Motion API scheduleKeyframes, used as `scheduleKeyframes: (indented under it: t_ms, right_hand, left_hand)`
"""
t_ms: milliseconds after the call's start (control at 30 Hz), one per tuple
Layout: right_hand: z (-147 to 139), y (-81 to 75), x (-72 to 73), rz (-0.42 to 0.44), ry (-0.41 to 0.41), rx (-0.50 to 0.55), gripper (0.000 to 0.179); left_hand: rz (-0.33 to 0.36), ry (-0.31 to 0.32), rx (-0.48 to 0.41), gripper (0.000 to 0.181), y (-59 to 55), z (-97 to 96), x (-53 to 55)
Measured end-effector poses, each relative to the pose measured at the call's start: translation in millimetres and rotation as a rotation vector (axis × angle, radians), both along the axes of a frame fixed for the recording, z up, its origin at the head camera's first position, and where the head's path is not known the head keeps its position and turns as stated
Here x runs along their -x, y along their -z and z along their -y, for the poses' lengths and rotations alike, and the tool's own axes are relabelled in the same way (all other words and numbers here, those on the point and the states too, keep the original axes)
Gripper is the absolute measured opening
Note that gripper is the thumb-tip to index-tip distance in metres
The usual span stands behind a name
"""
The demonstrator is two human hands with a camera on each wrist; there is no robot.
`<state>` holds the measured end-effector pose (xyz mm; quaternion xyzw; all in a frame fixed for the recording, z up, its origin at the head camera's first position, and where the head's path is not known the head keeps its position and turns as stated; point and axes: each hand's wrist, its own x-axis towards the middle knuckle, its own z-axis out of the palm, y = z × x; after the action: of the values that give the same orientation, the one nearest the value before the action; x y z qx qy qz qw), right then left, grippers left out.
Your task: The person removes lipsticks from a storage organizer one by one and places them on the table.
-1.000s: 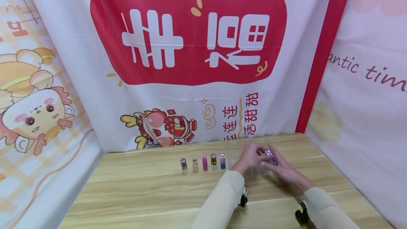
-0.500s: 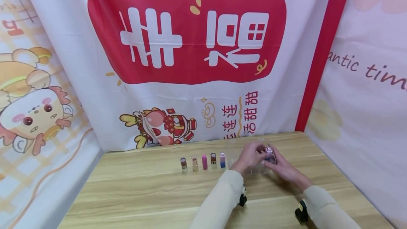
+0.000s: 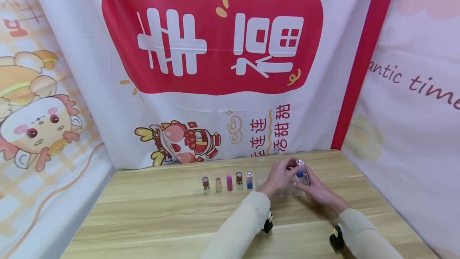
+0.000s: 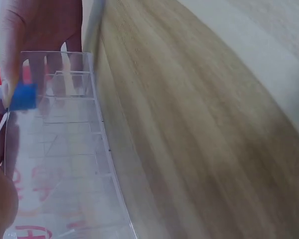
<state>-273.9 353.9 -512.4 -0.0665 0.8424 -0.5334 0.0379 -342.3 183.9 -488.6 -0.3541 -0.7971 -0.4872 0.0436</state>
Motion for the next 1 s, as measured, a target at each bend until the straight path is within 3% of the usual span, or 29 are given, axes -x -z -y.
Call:
scheduleKeyframes:
  t_ms: [200,667,1000]
  right_hand:
    - [2.7,3.6,-0.5,0.028,-0.013,0.021,0.09]
    - [0.9,-1.5,3.0,-0.027,-0.009,0.021,0.093]
    - [2.0,-1.3,1.2,0.021,0.0,-0.021,0.098]
  left_hand:
    - [-0.006,0.001,-0.067,0.024,-8.8,5.6,-7.9]
    - [-0.054,0.084,-0.043,0.024,-36.4,22.6,-20.0]
    - [0.022,0.058,-0.038,0.029,-40.7,49.3,-30.6]
